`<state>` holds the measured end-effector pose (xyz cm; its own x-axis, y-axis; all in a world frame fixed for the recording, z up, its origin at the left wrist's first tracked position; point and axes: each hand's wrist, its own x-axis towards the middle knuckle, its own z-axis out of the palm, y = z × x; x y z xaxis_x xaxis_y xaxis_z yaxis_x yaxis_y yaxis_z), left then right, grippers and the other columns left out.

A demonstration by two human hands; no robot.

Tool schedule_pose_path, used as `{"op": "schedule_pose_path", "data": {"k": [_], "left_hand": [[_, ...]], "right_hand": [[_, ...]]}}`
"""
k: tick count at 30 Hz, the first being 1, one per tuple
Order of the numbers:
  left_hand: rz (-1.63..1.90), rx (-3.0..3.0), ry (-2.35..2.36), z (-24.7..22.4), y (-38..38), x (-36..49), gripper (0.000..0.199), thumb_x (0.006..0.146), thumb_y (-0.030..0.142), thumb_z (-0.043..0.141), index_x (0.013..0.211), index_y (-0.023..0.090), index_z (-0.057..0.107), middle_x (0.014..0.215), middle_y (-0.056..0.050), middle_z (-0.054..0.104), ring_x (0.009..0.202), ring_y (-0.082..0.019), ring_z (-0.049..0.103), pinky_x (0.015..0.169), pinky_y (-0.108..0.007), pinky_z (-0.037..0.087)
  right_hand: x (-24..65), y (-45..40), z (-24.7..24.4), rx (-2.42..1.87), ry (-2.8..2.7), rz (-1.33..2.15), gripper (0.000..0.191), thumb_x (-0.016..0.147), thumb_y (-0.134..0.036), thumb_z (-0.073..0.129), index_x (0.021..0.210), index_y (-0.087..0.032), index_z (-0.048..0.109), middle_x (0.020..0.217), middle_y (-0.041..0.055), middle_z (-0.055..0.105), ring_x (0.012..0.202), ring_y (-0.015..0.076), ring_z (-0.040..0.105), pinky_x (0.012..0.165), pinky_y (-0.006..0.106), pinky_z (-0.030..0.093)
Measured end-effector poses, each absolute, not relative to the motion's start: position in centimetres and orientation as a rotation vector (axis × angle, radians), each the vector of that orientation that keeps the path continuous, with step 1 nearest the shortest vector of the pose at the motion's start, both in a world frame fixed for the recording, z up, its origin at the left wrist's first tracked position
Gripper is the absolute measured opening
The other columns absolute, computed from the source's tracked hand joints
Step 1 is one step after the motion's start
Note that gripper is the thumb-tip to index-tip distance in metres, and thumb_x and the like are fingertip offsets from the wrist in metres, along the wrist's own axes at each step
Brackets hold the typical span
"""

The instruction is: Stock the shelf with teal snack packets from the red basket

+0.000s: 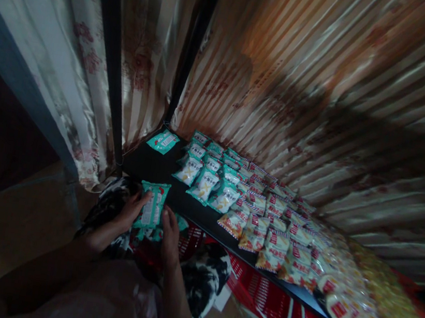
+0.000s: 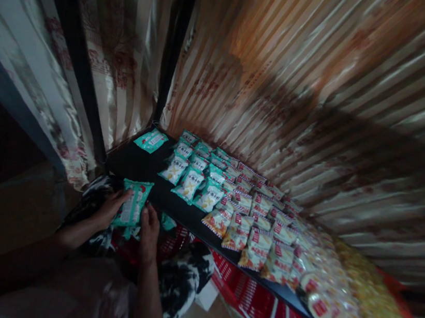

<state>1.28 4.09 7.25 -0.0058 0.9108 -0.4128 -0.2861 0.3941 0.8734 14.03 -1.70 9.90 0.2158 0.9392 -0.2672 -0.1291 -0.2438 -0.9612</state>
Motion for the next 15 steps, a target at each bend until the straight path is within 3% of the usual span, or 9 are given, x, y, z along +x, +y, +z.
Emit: {"op": "schedule_pose_path", "data": {"k": [4,15], "left_hand": [[1.025,0.647,1.248,7.7,3.7,1.8,0.058,0.066,0.061,0.065,0.107,0.020,0.064,0.101,-0.007,0.071,0.092,-0.024,0.066,0.085,-0.036,0.049],[0.964,0.785,1.373,7.0,3.5,1.6,0.058,0.072,0.064,0.055,0.107,0.019,0.064,0.107,-0.010,0.069,0.101,-0.026,0.063,0.086,-0.035,0.048]], "right_hand": [[13.8,-1.7,10.8,-1.358,-0.946,1.347,0.047,0.081,-0.050,0.056,0.119,-0.022,0.059,0.120,0.0038,0.062,0.113,0.0203,0.055,0.098,0.032,0.040],[13.0,-2.6,10.5,-1.317,-0.892,1.416,0.050,0.075,-0.043,0.064,0.117,-0.015,0.058,0.105,0.0063,0.068,0.091,0.0209,0.063,0.079,0.031,0.049]]}}
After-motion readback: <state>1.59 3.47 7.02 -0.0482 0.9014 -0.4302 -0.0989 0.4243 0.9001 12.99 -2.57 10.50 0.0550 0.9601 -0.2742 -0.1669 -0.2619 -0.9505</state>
